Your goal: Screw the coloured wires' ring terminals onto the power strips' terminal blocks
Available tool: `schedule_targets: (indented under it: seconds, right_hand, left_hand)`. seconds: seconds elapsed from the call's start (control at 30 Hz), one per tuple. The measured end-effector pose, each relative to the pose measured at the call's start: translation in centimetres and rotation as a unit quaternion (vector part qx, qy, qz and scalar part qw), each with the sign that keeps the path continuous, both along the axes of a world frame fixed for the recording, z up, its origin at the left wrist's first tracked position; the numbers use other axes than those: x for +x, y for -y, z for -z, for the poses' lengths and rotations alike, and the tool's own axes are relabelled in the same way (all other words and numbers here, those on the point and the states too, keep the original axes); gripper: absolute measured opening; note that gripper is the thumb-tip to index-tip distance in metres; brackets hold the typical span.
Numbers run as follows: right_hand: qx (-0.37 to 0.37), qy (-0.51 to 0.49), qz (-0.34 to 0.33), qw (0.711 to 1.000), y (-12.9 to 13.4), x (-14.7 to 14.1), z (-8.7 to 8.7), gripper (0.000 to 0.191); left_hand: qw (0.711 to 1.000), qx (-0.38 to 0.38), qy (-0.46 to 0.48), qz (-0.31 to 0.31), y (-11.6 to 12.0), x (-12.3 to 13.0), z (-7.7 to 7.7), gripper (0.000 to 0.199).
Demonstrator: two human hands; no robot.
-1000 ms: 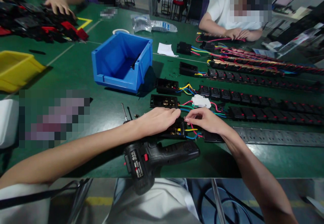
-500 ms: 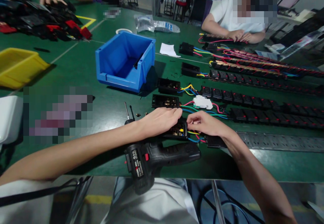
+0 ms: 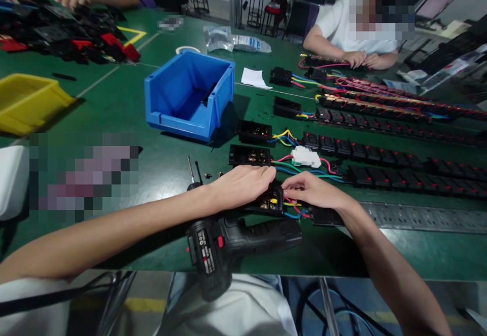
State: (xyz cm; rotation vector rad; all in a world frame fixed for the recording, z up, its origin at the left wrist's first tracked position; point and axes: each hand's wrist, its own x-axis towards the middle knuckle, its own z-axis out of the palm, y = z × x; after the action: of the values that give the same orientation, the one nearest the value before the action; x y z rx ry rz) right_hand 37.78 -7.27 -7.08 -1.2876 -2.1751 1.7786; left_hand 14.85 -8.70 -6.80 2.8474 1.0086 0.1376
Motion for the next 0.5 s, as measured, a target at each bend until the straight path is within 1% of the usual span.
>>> schedule_targets:
  seconds: [0.17,0.3,0.4,0.5]
  right_hand:
    - [0.032,0.026,-0.022,0.999,0.22,-0.36,-0.38,0.025]
    - [0.042,0.032,-0.024,0.998,0.3,-0.5,-0.35,0.023]
    - [0.048,0.036,-0.021,0.998,0.38,-0.47,-0.22,0.022]
    - [0.054,0.038,-0.02,0.998,0.46,-0.43,-0.13,0.021]
  left_hand:
    - [1.0,0.018,0.011,0.016,-0.17,-0.09,0.3,0.011]
    - [0.999,0.028,0.026,0.035,-0.34,-0.22,0.39,0.014]
    - [0.998,0.014,0.054,0.035,-0.46,-0.29,0.32,0.015]
    - [0.996,-0.015,0.083,0.012,-0.62,-0.46,0.09,0.012]
